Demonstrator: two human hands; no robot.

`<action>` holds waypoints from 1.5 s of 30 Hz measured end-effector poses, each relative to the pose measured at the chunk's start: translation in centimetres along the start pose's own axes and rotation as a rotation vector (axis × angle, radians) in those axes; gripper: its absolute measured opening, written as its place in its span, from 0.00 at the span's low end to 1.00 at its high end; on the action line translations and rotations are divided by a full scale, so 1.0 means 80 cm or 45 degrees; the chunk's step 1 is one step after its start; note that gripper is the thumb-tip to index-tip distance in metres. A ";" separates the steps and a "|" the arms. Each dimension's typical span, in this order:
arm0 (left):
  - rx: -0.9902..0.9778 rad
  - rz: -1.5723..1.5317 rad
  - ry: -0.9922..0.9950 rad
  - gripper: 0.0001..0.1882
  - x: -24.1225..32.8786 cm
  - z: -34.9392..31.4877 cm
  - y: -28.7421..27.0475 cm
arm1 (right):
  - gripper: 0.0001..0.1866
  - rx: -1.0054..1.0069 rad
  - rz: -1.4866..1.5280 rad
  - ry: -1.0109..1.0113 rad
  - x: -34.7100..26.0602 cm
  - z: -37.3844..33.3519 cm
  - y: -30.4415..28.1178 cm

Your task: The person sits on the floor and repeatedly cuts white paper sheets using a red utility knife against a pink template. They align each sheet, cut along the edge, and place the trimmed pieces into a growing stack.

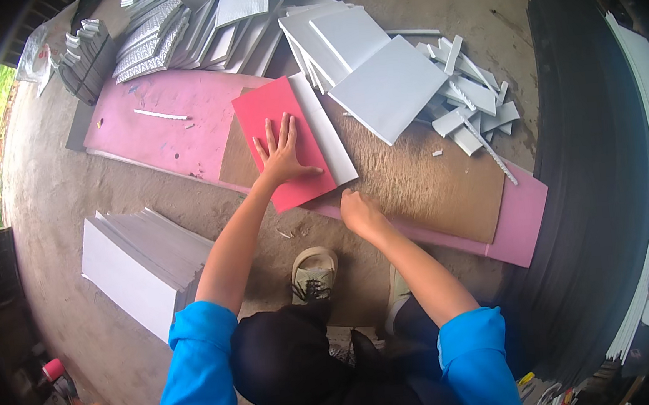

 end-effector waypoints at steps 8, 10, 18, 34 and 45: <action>0.022 -0.069 0.018 0.72 -0.002 -0.009 -0.001 | 0.16 0.315 0.086 -0.120 -0.025 0.142 -0.162; -0.003 -0.079 0.012 0.72 0.004 -0.009 -0.003 | 0.14 0.477 0.084 -0.074 -0.038 0.197 -0.182; 0.009 -0.099 -0.001 0.71 0.003 -0.012 -0.011 | 0.15 0.136 0.295 0.001 -0.061 0.279 -0.166; -0.027 0.002 -0.023 0.72 0.004 -0.007 -0.005 | 0.09 -0.025 0.093 0.155 -0.017 -0.003 0.012; 0.408 0.095 0.222 0.41 0.008 -0.034 -0.012 | 0.14 0.442 0.609 0.220 0.032 0.018 -0.046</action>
Point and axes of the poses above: each hand's wrist, its own z-axis towards the middle knuckle, its own y-axis out of the palm, x = y × z, the point moved 3 cm from there along z, towards the middle knuckle, and after that the axes turned 11 degrees about -z, right-handed, at the moved point
